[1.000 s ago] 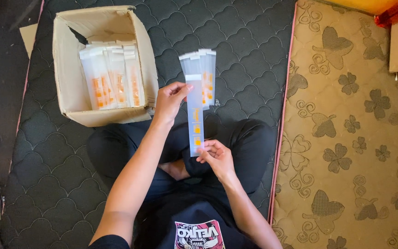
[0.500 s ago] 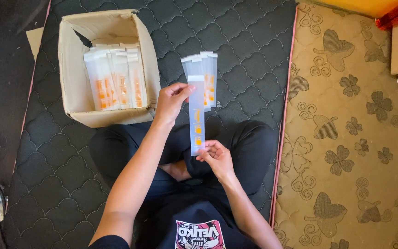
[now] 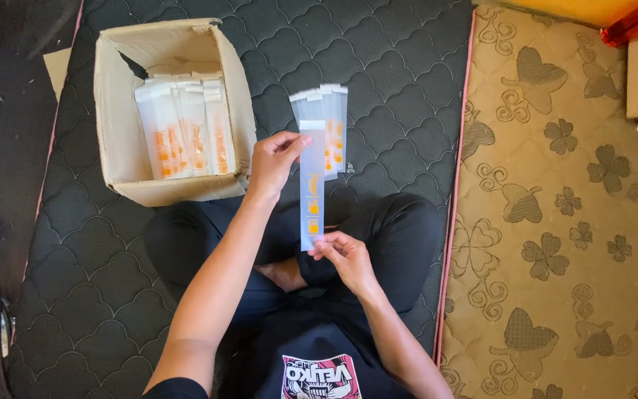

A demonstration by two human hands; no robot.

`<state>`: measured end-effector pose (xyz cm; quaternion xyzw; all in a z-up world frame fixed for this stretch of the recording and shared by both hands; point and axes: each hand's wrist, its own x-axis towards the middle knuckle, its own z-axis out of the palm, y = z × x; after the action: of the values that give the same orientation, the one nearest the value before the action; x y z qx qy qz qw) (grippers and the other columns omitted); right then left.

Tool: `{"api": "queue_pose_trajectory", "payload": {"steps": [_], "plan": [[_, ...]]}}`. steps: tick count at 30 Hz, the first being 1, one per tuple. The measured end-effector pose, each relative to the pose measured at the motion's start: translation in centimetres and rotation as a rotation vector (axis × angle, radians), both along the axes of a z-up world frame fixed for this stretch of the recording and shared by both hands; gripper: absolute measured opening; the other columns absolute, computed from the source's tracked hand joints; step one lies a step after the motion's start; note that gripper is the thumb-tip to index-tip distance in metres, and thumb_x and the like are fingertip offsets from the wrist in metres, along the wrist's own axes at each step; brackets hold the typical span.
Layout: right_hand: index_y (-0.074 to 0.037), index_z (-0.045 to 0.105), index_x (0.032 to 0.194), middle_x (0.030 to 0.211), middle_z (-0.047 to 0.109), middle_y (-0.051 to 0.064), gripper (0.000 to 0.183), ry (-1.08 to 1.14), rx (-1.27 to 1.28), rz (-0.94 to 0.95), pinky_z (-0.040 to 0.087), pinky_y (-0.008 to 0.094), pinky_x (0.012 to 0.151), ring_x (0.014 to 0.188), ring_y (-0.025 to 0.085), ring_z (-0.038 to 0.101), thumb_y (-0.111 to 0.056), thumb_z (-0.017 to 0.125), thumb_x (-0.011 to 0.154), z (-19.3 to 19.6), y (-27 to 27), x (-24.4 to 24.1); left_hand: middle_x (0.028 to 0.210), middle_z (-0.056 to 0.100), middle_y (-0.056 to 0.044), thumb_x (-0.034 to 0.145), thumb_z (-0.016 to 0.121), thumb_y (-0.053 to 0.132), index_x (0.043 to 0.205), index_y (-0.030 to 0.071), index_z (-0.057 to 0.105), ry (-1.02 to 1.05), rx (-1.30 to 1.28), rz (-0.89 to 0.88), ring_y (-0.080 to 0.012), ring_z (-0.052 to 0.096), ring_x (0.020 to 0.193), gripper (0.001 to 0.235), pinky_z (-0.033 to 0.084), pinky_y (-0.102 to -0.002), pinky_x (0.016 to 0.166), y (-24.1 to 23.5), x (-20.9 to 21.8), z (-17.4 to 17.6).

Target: The person sits on the floor and repeatedly picks up small, clear plastic bags containing orange items from a cardboard box. They hold each bag up to the camera, turn it over to show both sides, and then place it back into the box.

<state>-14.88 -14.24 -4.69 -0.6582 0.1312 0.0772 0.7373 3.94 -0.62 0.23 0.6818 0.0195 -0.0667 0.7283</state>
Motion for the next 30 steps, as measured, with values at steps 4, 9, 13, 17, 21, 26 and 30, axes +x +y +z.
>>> {"api": "queue_pose_trajectory", "payload": {"steps": [4, 9, 13, 17, 21, 26, 30], "plan": [[-0.007, 0.080, 0.089, 0.100, 0.073, 0.011, 0.008, -0.252, -0.230, 0.121, 0.053, 0.032, 0.081, 0.086, 0.018, 0.069, -0.014, 0.078, 0.092, 1.4, -0.8, 0.2, 0.062, 0.064, -0.005, 0.091, 0.081, 0.022, 0.092, 0.011, 0.080, -0.067, 0.126, -0.007, -0.0087, 0.057, 0.061, 0.011, 0.045, -0.022, 0.065, 0.7, 0.9, -4.1], [-0.006, 0.076, 0.090, 0.155, 0.043, 0.025, 0.013, -0.663, -0.310, 0.085, 0.040, 0.047, 0.109, 0.137, 0.040, 0.047, -0.016, 0.071, 0.095, 6.8, -0.5, 1.5, 0.071, 0.070, -0.008, 0.089, 0.076, 0.026, 0.091, 0.013, 0.080, -0.006, 0.371, -0.168, -0.0218, 0.067, 0.069, 0.013, 0.051, -0.032, 0.071, 1.3, 0.1, -8.2], [-0.001, 0.075, 0.085, 0.139, 0.060, 0.030, 0.013, -0.729, -0.197, 0.091, 0.044, 0.055, 0.105, 0.128, 0.047, 0.058, -0.011, 0.073, 0.092, 6.0, -1.5, 4.0, 0.082, 0.075, -0.015, 0.084, 0.072, 0.032, 0.090, 0.012, 0.079, 0.018, 0.603, -0.385, -0.0401, 0.072, 0.087, 0.022, 0.054, -0.047, 0.078, 1.6, -2.5, -6.3], [0.003, 0.076, 0.090, 0.099, 0.077, 0.020, 0.016, -0.692, -0.193, -0.040, 0.055, 0.042, 0.083, 0.090, 0.032, 0.074, -0.010, 0.070, 0.096, 6.2, -1.8, 6.6, 0.093, 0.075, -0.009, 0.089, 0.068, 0.043, 0.106, 0.019, 0.078, 0.046, 0.739, -0.562, -0.0364, 0.072, 0.094, 0.031, 0.057, -0.048, 0.086, 2.4, -3.6, -1.9], [0.001, 0.078, 0.108, 0.102, 0.074, 0.017, 0.038, -0.608, -0.201, -0.056, 0.051, 0.038, 0.085, 0.092, 0.021, 0.065, -0.019, 0.045, 0.109, 8.8, -1.6, 7.8, 0.097, 0.071, -0.010, 0.101, 0.061, 0.031, 0.122, 0.014, 0.075, -0.056, 0.047, -0.240, -0.0197, 0.068, 0.090, 0.030, 0.057, -0.037, 0.088, 2.3, -4.4, 2.8], [0.000, 0.078, 0.109, 0.102, 0.074, 0.015, 0.032, -0.597, -0.215, -0.068, 0.051, 0.038, 0.089, 0.094, 0.020, 0.066, -0.014, 0.049, 0.108, 8.4, -1.0, 8.3, 0.091, 0.064, -0.008, 0.092, 0.074, 0.028, 0.118, 0.007, 0.075, -0.156, -0.031, -0.282, -0.0136, 0.061, 0.086, 0.033, 0.054, -0.030, 0.084, 2.7, -4.5, 5.6], [0.000, 0.078, 0.107, 0.103, 0.075, 0.014, 0.026, -0.551, -0.188, -0.076, 0.050, 0.038, 0.092, 0.099, 0.020, 0.065, -0.010, 0.054, 0.106, 8.5, -0.4, 8.1, 0.073, 0.061, -0.003, 0.089, 0.078, 0.014, 0.094, 0.010, 0.080, -0.196, 0.099, -0.268, -0.0069, 0.055, 0.068, 0.007, 0.049, -0.022, 0.066, 2.2, -3.5, 5.0]]}}
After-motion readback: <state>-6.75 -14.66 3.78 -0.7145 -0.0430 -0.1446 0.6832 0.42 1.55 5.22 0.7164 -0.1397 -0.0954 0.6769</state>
